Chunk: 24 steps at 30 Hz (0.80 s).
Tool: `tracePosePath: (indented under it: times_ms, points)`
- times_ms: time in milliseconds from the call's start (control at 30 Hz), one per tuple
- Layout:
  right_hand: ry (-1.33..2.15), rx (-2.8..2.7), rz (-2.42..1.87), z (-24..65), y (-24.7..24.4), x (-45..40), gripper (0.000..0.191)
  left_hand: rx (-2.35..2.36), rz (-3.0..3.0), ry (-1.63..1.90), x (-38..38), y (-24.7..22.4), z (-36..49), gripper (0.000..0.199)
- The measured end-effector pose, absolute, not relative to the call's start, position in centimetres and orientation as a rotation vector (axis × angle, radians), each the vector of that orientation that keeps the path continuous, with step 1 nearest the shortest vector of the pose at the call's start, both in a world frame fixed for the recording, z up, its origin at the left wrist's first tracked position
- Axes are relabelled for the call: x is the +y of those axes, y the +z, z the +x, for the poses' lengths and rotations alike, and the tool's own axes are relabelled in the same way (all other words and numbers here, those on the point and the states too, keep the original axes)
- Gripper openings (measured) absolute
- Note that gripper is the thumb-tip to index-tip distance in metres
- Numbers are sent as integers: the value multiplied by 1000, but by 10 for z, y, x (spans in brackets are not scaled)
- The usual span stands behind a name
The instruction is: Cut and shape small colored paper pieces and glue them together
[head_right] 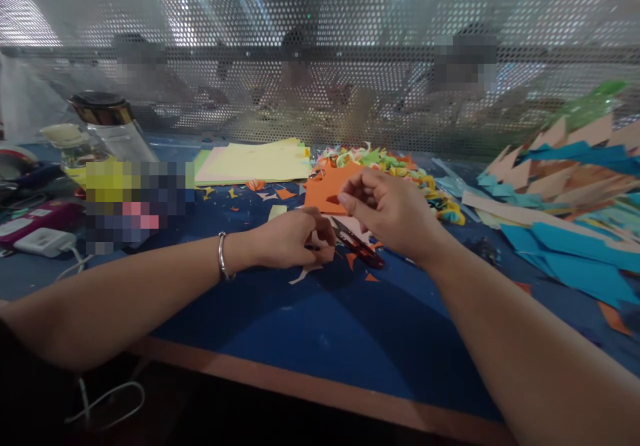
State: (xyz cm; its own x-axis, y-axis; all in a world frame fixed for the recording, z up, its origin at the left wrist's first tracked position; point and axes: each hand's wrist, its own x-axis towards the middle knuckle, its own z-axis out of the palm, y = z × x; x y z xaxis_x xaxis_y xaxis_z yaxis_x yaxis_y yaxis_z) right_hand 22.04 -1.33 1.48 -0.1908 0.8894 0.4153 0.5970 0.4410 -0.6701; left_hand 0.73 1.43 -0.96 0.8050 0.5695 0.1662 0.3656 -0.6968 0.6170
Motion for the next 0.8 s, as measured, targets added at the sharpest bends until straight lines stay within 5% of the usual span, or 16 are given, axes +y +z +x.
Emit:
tracePosePath:
  times_ms: [400,800]
  points:
    - [459,-1855,-1267,218,16,-17,27,778,1642,780,27,-10,8,16]
    - [398,-1909,-1298,215,16,-18,25,675,1471,933,32,-14,11,26]
